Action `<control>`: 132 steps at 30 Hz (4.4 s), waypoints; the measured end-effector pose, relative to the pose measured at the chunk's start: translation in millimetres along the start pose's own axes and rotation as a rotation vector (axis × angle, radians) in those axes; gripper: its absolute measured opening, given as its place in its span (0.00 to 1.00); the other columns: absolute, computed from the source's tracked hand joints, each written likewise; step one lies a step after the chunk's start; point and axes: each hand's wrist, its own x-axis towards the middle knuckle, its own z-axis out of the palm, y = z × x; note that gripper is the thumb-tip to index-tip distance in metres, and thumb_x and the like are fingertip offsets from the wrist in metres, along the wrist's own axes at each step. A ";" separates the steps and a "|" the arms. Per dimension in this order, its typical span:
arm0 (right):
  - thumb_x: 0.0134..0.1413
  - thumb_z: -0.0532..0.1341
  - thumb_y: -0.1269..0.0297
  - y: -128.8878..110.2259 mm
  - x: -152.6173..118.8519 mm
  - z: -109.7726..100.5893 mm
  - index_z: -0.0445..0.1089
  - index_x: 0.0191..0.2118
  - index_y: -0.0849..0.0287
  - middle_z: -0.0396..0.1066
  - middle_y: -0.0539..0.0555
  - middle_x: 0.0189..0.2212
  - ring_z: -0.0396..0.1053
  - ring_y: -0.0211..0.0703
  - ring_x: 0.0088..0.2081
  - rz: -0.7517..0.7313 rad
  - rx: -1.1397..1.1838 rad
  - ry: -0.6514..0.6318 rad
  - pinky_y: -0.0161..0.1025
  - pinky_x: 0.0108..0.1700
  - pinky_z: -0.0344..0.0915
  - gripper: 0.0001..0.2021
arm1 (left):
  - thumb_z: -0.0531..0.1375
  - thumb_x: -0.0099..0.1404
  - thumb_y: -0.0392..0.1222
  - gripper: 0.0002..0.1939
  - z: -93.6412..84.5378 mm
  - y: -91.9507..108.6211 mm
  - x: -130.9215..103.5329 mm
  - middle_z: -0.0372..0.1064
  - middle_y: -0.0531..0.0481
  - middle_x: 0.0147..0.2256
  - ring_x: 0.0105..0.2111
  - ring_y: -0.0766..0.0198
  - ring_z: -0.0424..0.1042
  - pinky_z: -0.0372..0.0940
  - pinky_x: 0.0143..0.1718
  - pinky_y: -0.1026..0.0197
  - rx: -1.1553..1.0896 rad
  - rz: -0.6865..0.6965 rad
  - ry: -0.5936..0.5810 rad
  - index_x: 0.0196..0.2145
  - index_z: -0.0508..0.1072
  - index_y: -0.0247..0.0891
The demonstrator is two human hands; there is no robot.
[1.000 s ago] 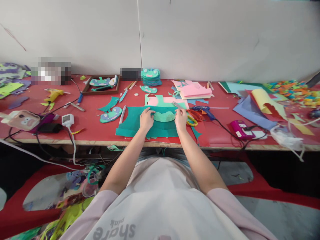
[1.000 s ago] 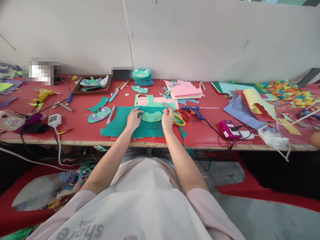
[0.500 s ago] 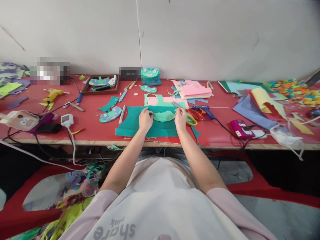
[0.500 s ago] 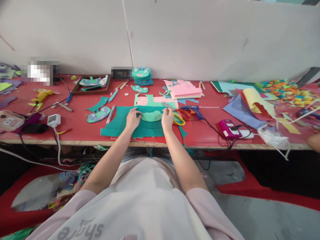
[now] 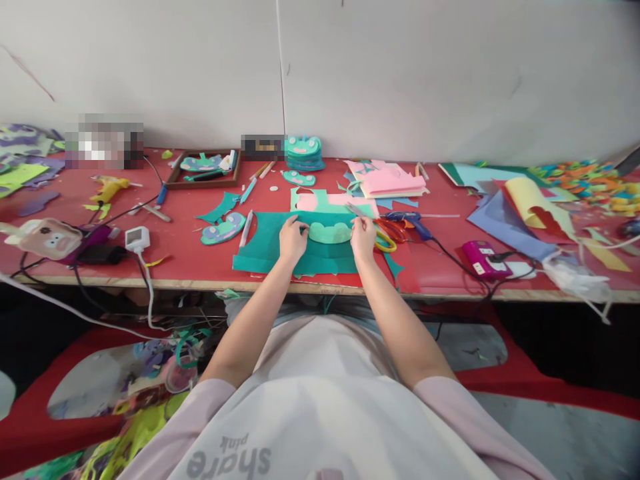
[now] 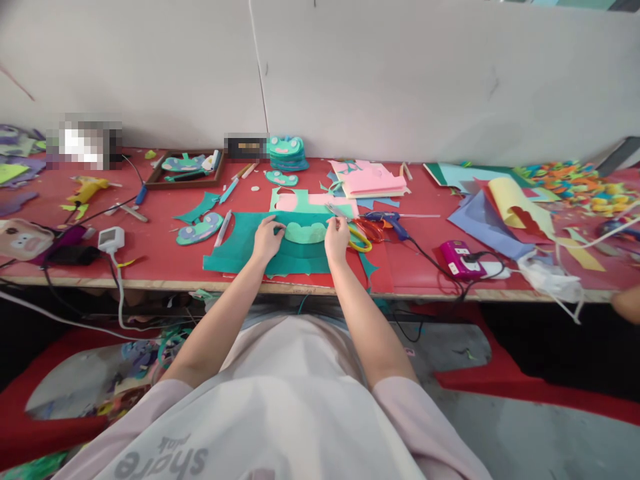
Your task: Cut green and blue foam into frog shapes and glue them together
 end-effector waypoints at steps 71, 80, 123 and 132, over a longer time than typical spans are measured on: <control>0.61 0.54 0.69 -46.2 -43.2 -4.3 0.72 0.37 0.51 0.76 0.51 0.39 0.72 0.39 0.42 -1.072 -0.232 -0.381 0.40 0.44 0.71 0.10 | 0.66 0.50 0.50 0.19 -3.6 0.7 6.1 0.76 0.45 0.38 0.39 0.58 0.75 0.70 0.38 0.59 -1.173 -0.093 0.031 0.39 0.74 0.40; 0.60 0.55 0.69 -43.1 -41.1 -2.3 0.71 0.38 0.51 0.76 0.53 0.38 0.72 0.40 0.41 -0.985 -0.152 -0.318 0.41 0.44 0.71 0.09 | 0.61 0.57 0.44 0.26 -13.5 16.1 0.6 0.74 0.48 0.42 0.44 0.60 0.74 0.69 0.45 0.59 -0.942 -0.039 0.276 0.54 0.67 0.46; 0.41 0.64 0.57 -28.5 -15.9 -19.9 0.62 0.28 0.57 0.59 0.44 0.22 0.62 0.32 0.24 0.230 0.322 -0.179 0.34 0.25 0.71 0.13 | 0.54 0.61 0.36 0.05 -1.5 10.3 -1.2 0.74 0.50 0.28 0.30 0.63 0.73 0.65 0.36 0.62 -0.420 -0.076 0.020 0.29 0.69 0.38; 0.42 0.64 0.55 -22.3 -17.5 -20.1 0.61 0.29 0.57 0.59 0.44 0.21 0.63 0.33 0.24 0.180 0.246 -0.219 0.36 0.27 0.73 0.13 | 0.54 0.62 0.37 0.06 -2.0 10.5 -2.7 0.74 0.49 0.29 0.31 0.62 0.73 0.65 0.37 0.61 -0.336 -0.055 -0.015 0.30 0.69 0.38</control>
